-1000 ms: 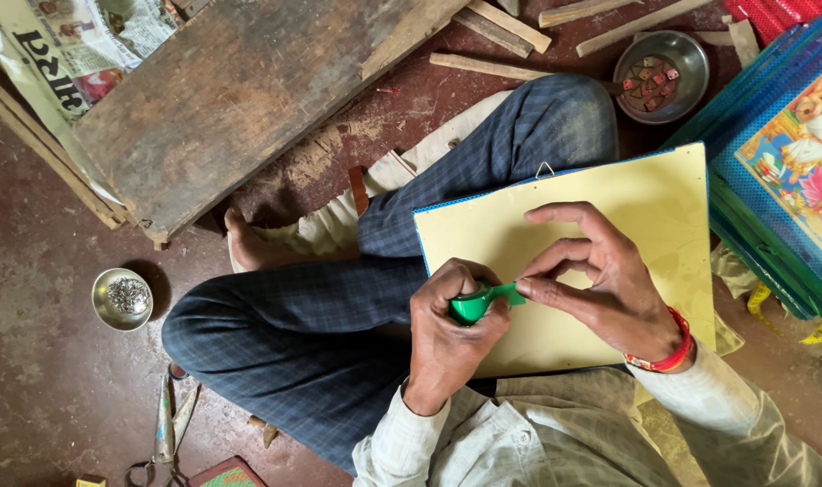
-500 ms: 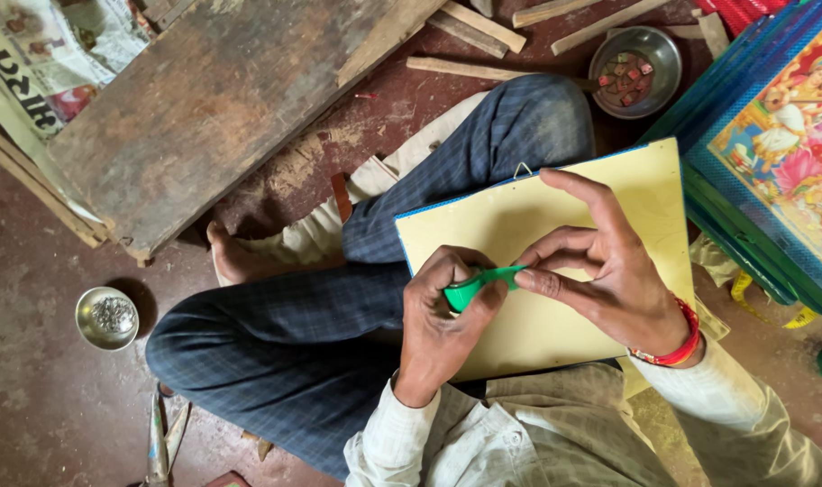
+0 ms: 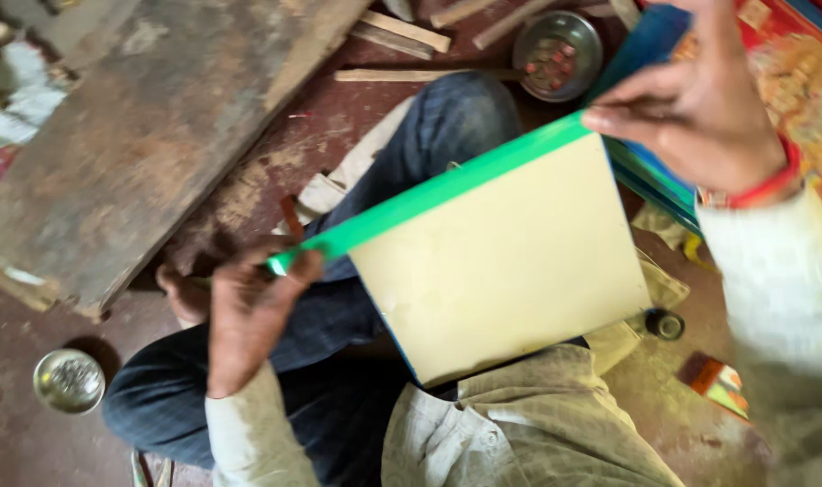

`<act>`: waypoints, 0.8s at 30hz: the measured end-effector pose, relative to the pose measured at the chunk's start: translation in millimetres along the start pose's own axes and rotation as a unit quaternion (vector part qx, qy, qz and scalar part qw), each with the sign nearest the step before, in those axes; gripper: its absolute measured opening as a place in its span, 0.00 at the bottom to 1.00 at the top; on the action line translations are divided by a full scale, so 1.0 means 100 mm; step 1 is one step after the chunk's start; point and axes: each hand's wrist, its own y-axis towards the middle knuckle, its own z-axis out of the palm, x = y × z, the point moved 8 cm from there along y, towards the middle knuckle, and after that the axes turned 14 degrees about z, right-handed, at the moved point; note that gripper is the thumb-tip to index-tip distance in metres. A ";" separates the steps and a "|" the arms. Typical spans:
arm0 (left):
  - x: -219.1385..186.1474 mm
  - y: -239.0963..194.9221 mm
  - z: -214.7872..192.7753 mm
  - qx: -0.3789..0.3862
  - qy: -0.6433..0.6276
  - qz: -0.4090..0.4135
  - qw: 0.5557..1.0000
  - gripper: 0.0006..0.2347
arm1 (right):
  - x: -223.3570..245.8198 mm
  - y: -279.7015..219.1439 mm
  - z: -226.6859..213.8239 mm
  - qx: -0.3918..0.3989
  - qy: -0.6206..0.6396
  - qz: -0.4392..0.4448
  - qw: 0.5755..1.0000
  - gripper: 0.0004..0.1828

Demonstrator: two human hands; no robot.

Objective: The person sits on the floor and applies green tape to the edges of a rectangular board. They smooth the tape along each side, flip the board to work on different edges, and place the finished board on a stack of similar boards.

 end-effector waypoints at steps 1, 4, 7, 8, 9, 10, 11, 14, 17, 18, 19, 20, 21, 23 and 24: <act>0.06 0.02 -0.01 0.001 0.018 -0.004 1.000 0.07 | -0.07 0.04 -0.03 -0.003 -0.001 0.002 1.000 0.52; 0.25 0.05 0.05 -0.023 0.014 -0.036 0.999 0.07 | -0.13 0.11 -0.07 -0.004 -0.012 -0.022 1.000 0.53; 0.35 0.09 0.17 -0.039 -0.005 -0.029 0.999 0.08 | -0.18 0.10 -0.07 -0.024 -0.074 -0.035 0.996 0.53; 0.36 0.11 0.21 -0.035 0.012 -0.021 0.999 0.08 | -0.18 0.10 -0.08 -0.035 -0.103 -0.036 0.993 0.54; 0.36 0.11 0.24 -0.030 0.029 -0.013 0.999 0.08 | -0.17 0.10 -0.10 -0.034 -0.094 -0.050 0.994 0.53; 0.35 0.11 0.26 -0.028 0.047 -0.005 0.999 0.08 | -0.15 0.11 -0.10 -0.031 -0.085 -0.066 0.994 0.51; 0.36 0.11 0.27 -0.032 0.037 -0.002 0.999 0.08 | -0.12 0.11 -0.11 -0.028 -0.075 -0.082 0.993 0.50; 0.36 0.08 0.30 -0.040 0.031 -0.005 0.999 0.08 | -0.21 0.15 -0.10 -0.015 -0.067 -0.038 0.997 0.46; 0.36 0.06 0.29 -0.042 0.061 -0.020 0.997 0.09 | -0.26 0.17 -0.12 -0.028 -0.072 -0.010 0.997 0.45; 0.35 0.07 0.29 -0.043 0.064 -0.024 0.997 0.09 | -0.24 0.17 -0.12 -0.025 -0.068 -0.021 0.997 0.46; 0.34 0.08 0.29 -0.043 0.067 -0.028 0.996 0.09 | -0.22 0.16 -0.12 -0.022 -0.063 -0.032 0.997 0.47; 0.33 0.08 0.28 -0.044 0.062 -0.024 0.997 0.09 | -0.21 0.16 -0.11 -0.018 -0.058 -0.042 0.997 0.47; 0.32 0.09 0.28 -0.045 0.056 -0.020 0.997 0.09 | -0.22 0.16 -0.11 -0.015 -0.055 -0.038 0.998 0.46; 0.30 0.09 0.28 -0.045 0.048 -0.009 0.998 0.09 | -0.26 0.16 -0.09 -0.009 -0.048 -0.029 0.998 0.45; 0.29 0.09 0.28 -0.046 0.044 -0.002 0.998 0.09 | -0.28 0.16 -0.09 -0.009 -0.050 -0.021 0.998 0.45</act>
